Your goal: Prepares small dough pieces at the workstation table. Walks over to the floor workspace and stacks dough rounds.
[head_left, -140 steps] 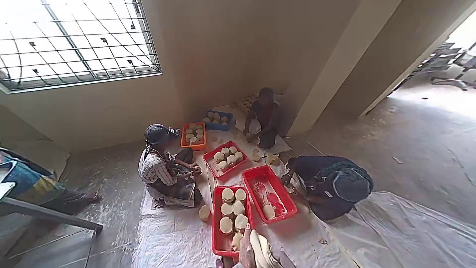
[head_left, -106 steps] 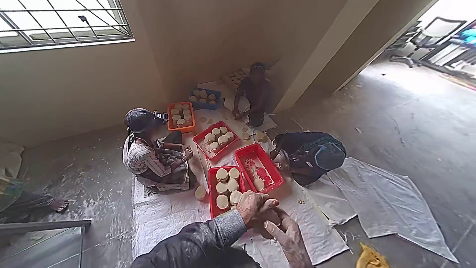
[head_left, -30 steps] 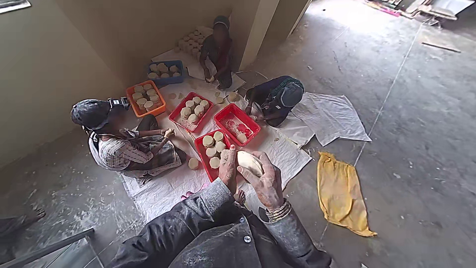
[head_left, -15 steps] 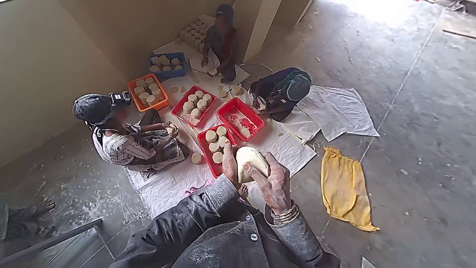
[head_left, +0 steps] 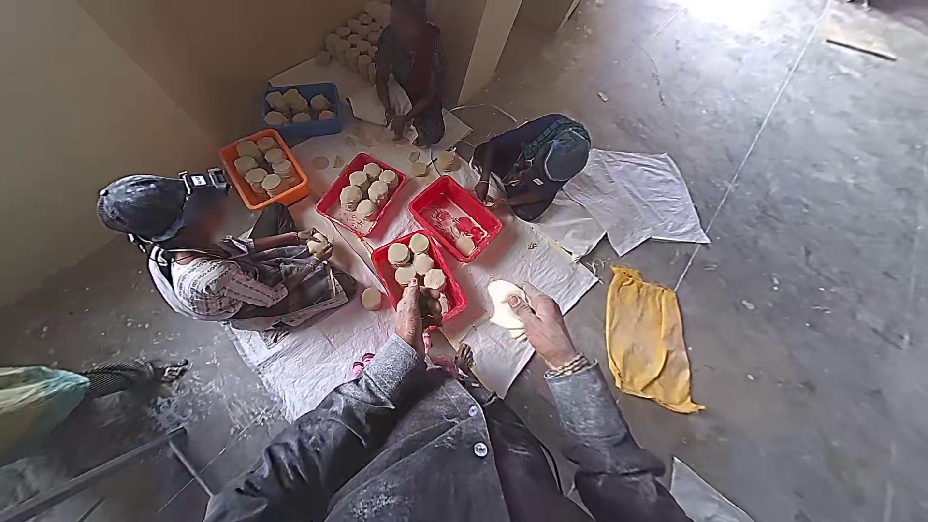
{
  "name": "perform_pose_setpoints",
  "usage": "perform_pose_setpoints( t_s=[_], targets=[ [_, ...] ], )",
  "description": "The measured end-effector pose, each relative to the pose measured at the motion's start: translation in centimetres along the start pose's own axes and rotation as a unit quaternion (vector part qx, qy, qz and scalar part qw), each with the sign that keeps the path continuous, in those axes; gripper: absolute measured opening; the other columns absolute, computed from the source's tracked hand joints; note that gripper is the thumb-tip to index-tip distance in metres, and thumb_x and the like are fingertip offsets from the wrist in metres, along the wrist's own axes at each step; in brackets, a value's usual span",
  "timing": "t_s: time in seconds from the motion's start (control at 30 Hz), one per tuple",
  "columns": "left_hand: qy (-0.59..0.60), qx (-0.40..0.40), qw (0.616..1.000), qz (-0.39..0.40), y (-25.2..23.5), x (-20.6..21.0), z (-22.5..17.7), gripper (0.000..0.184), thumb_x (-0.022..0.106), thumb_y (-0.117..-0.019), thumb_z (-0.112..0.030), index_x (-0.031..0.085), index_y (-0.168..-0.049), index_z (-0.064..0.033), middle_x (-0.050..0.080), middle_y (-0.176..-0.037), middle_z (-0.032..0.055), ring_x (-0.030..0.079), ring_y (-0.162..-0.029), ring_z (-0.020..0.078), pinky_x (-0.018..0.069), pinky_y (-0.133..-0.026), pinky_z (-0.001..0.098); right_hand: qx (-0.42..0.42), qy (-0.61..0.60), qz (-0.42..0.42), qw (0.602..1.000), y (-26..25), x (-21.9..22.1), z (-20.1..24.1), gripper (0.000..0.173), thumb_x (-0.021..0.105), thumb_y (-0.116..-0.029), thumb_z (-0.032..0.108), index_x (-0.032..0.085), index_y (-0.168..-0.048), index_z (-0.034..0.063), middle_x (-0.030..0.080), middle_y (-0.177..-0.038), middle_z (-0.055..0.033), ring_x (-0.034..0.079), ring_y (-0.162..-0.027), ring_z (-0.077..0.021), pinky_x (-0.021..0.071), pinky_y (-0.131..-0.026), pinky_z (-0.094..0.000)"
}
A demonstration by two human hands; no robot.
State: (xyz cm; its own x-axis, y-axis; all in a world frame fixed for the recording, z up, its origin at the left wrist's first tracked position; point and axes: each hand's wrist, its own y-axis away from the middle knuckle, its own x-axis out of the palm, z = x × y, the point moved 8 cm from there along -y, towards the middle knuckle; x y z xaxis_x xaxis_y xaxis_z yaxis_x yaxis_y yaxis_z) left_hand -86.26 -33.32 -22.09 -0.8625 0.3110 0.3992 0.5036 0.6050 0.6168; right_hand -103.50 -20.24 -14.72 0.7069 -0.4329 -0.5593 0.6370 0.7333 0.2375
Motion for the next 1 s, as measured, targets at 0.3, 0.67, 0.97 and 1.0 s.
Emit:
perform_pose_setpoints(
  t_s=[0.3, 0.67, 0.97, 1.0],
  targets=[
    [0.056, -0.054, 0.993, 0.091, -0.2, 4.1, 1.9, 0.065, 0.015, -0.11, -0.05, 0.059, -0.125, -0.0046, 0.07, -0.104, 0.0091, 0.067, -0.096, 0.0171, 0.0559, -0.084, 0.0365, -0.139, -0.031, 0.042, 0.989, 0.6, 2.1, 6.5, 0.027, 0.052, -0.1016, 0.02, 0.068, -0.114, 0.0024, 0.071, -0.094, -0.002, 0.068, -0.088, -0.0036, 0.0565, -0.082, -0.0254],
    [0.097, -0.04, 0.994, 0.019, 0.7, 5.6, 0.4, 0.067, 0.019, -0.1088, -0.055, 0.053, -0.136, -0.0041, 0.067, -0.115, 0.0145, 0.066, -0.101, 0.0213, 0.0561, -0.083, 0.0394, -0.154, -0.029, -0.057, 0.986, 1.5, 1.3, 7.3, 0.029, 0.067, -0.0885, 0.028, 0.07, -0.104, 0.0031, 0.071, -0.087, -0.0023, 0.068, -0.079, -0.0063, 0.0565, -0.072, -0.0267],
    [0.011, 0.046, 0.997, -0.066, 0.5, 6.7, -1.2, 0.05, 0.034, -0.1109, -0.041, 0.062, -0.107, -0.0005, 0.065, -0.085, 0.0108, 0.065, -0.079, 0.0163, 0.0565, -0.075, 0.0347, -0.173, -0.095, -0.031, 0.98, 0.8, 1.2, 7.2, 0.025, 0.069, -0.0915, 0.024, 0.073, -0.104, 0.0026, 0.074, -0.089, -0.0018, 0.07, -0.083, -0.0054, 0.0585, -0.077, -0.0264],
    [0.011, 0.064, 0.996, -0.063, 0.4, 6.6, -1.4, 0.052, 0.031, -0.1113, -0.041, 0.062, -0.108, -0.0004, 0.066, -0.087, 0.011, 0.066, -0.082, 0.0159, 0.0566, -0.077, 0.0345, -0.176, -0.179, -0.012, 0.968, 0.6, 1.0, 6.8, 0.023, 0.068, -0.093, 0.019, 0.07, -0.105, -0.0001, 0.073, -0.091, -0.0018, 0.07, -0.085, -0.0056, 0.0595, -0.079, -0.026]
  ],
)
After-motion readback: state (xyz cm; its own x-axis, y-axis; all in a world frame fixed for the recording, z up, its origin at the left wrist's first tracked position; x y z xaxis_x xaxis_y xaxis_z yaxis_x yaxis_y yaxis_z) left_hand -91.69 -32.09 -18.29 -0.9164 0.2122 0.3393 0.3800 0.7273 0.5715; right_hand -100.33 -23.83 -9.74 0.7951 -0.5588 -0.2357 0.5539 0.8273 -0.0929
